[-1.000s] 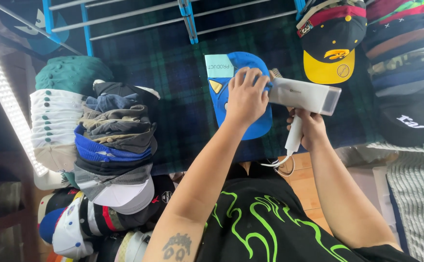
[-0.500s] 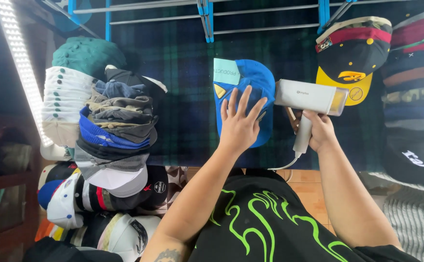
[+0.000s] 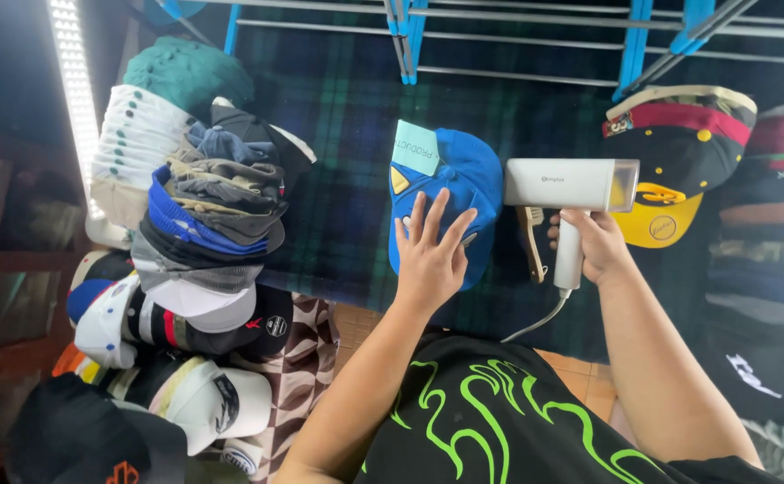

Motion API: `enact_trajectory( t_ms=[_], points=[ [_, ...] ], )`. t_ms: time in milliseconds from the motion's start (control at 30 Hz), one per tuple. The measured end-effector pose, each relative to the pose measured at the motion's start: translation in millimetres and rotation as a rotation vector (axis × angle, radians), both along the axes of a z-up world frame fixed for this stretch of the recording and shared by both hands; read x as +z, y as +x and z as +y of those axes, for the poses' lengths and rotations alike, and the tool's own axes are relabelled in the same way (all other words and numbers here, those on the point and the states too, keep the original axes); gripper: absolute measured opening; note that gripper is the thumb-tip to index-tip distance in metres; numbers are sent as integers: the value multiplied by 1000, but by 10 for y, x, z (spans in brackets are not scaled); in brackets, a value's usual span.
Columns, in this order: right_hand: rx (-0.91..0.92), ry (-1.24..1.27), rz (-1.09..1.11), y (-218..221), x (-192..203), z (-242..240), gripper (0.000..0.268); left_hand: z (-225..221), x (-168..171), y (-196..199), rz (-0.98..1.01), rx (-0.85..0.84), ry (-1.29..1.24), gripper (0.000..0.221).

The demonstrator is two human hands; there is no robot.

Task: Brushing and steaming a blue cap to clean and reshape it

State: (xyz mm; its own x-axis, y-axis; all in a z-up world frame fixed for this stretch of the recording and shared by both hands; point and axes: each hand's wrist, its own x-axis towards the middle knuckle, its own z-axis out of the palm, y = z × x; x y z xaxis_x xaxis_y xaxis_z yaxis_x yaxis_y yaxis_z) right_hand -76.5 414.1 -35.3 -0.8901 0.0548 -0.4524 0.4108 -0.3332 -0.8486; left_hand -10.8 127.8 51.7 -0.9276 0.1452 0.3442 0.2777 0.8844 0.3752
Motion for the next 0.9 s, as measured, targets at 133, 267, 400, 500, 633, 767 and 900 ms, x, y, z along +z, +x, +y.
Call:
enact_trajectory(
  t_ms=[133, 267, 400, 500, 633, 767, 900],
  points=[
    [134, -41, 23, -191, 190, 95, 35, 7, 9, -7, -20, 22, 35, 61],
    [260, 10, 65, -528, 204, 165, 35, 82, -30, 22, -14, 58, -5, 63],
    [380, 96, 64, -889, 162, 244, 38, 228, -115, 67, -29, 131, -22, 67],
    [583, 316, -65, -1068, 710, 183, 55, 286, 83, 72, -37, 125, 90, 48],
    [692, 209, -68, -1156, 931, 237, 62, 303, 73, 60, -48, 143, 50, 46],
    [730, 288, -69, -1314, 1129, 60, 58, 280, 69, 63, -64, 128, 31, 56],
    [797, 626, -115, -1501, 1379, -201, 51, 209, 112, 83, -92, 51, 105, 61]
  ],
)
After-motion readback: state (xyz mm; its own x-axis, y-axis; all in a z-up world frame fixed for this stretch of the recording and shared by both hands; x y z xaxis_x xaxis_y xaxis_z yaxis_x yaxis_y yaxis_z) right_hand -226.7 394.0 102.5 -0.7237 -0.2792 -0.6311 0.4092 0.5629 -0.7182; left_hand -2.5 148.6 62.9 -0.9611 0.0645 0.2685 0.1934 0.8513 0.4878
